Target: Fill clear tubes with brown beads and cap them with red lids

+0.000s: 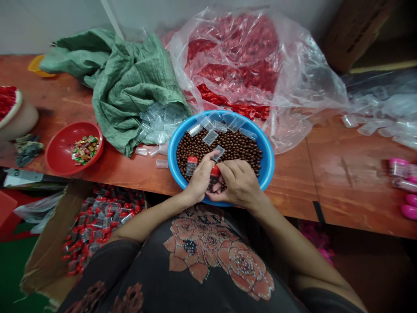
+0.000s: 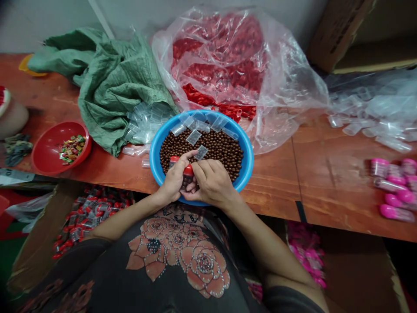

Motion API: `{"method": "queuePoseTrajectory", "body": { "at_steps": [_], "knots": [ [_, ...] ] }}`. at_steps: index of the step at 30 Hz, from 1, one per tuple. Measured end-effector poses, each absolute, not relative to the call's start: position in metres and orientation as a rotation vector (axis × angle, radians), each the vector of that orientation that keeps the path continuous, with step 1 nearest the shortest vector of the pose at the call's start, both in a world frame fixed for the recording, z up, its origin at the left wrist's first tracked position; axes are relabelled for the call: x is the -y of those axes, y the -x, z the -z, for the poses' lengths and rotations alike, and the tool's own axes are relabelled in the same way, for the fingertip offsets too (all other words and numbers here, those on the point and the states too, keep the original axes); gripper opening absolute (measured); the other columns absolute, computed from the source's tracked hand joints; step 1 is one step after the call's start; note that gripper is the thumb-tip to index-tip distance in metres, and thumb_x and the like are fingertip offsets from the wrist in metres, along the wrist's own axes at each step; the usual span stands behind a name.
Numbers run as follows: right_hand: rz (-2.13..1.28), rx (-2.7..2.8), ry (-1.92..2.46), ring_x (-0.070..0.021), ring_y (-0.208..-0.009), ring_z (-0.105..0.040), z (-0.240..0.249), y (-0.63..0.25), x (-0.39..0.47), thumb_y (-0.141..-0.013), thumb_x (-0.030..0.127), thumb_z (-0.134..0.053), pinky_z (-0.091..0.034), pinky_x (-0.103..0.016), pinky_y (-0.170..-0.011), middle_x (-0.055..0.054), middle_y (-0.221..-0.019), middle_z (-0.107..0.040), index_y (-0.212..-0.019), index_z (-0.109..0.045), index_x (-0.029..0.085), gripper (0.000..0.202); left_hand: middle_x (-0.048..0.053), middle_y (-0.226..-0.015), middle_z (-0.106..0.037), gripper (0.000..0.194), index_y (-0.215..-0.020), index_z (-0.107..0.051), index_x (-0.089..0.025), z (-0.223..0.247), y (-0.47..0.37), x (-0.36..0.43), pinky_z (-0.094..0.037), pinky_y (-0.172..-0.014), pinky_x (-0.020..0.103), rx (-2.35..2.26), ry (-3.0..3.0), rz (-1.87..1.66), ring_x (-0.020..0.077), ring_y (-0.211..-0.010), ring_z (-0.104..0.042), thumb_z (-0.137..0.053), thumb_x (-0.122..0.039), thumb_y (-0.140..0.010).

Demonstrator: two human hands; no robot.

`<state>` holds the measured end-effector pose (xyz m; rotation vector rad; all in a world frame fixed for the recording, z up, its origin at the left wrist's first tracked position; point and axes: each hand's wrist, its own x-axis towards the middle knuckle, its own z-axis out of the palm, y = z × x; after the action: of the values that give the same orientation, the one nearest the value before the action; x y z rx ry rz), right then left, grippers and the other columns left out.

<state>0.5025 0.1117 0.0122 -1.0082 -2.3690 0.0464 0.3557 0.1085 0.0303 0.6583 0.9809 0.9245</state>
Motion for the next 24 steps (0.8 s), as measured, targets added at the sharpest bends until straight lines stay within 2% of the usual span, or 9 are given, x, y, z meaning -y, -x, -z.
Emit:
{"method": "queuePoseTrajectory", "body": {
  "at_steps": [3, 6, 10, 14, 18, 22, 24],
  "knots": [
    [-0.086, 2.308, 1.021, -0.0295, -0.091, -0.058, -0.009, -0.504, -0.109, -0.079, 0.057, -0.064, -0.046, -0.045, -0.079, -0.011, -0.097, -0.063, -0.117, -0.054, 0.021, 0.053, -0.005, -0.056, -0.053, 0.049, -0.139, -0.047, -0.022, -0.029, -0.355, -0.11, -0.044, -0.042, 0.023, -0.927, -0.609, -0.897, 0.0101, -0.038, -0.046, -0.039, -0.043, -0.095],
    [-0.207, 2.209, 1.115, -0.03, -0.099, -0.059, -0.011, -0.507, -0.108, -0.078, 0.055, -0.069, -0.049, -0.046, -0.084, -0.012, -0.107, -0.063, -0.125, -0.05, 0.021, 0.062, 0.0, -0.062, -0.061, 0.056, -0.133, -0.052, -0.016, -0.028, -0.354, -0.117, -0.049, -0.047, 0.025, -0.856, -0.541, -0.819, 0.012, -0.044, -0.054, -0.033, -0.054, -0.097],
    [-0.292, 2.208, 1.221, -0.0317, -0.111, -0.058, -0.016, -0.51, -0.108, -0.079, 0.052, -0.07, -0.048, -0.048, -0.093, -0.013, -0.122, -0.061, -0.135, -0.044, 0.021, 0.069, 0.006, -0.069, -0.067, 0.07, -0.126, -0.058, -0.011, -0.024, -0.353, -0.121, -0.045, -0.044, 0.023, -0.842, -0.583, -0.749, 0.0128, -0.047, -0.058, -0.035, -0.068, -0.093],
    [-0.268, 2.261, 1.199, -0.032, -0.109, -0.058, -0.013, -0.51, -0.107, -0.08, 0.052, -0.07, -0.049, -0.048, -0.092, -0.016, -0.123, -0.06, -0.142, -0.037, 0.017, 0.079, 0.004, -0.069, -0.068, 0.061, -0.137, -0.05, -0.015, -0.023, -0.352, -0.119, -0.044, -0.043, 0.022, -0.861, -0.621, -0.762, 0.0134, -0.048, -0.059, -0.041, -0.058, -0.095],
    [-0.285, 2.282, 1.184, -0.0312, -0.105, -0.059, -0.01, -0.508, -0.106, -0.081, 0.053, -0.068, -0.05, -0.047, -0.087, -0.015, -0.118, -0.062, -0.139, -0.038, 0.018, 0.074, 0.002, -0.067, -0.066, 0.056, -0.144, -0.043, -0.019, -0.025, -0.35, -0.118, -0.05, -0.052, 0.026, -0.897, -0.583, -0.761, 0.0148, -0.052, -0.061, -0.038, -0.046, -0.095],
    [-0.213, 2.303, 1.127, -0.0321, -0.105, -0.06, -0.011, -0.503, -0.102, -0.082, 0.054, -0.067, -0.049, -0.046, -0.084, -0.017, -0.117, -0.063, -0.134, -0.041, 0.016, 0.069, 0.002, -0.068, -0.064, 0.055, -0.137, -0.051, -0.021, -0.024, -0.351, -0.11, -0.05, -0.054, 0.028, -1.008, -0.748, -0.773, 0.0146, -0.053, -0.058, -0.038, -0.056, -0.097],
    [-0.181, 2.305, 1.1, -0.0316, -0.101, -0.06, -0.012, -0.5, -0.099, -0.082, 0.051, -0.065, -0.049, -0.045, -0.082, -0.017, -0.111, -0.064, -0.128, -0.045, 0.015, 0.062, 0.005, -0.084, -0.069, 0.05, -0.13, -0.057, -0.021, -0.022, -0.352, -0.104, -0.054, -0.067, 0.032, -1.08, -0.906, -0.814, 0.0173, -0.069, -0.065, -0.041, -0.056, -0.098]
  ]
}}
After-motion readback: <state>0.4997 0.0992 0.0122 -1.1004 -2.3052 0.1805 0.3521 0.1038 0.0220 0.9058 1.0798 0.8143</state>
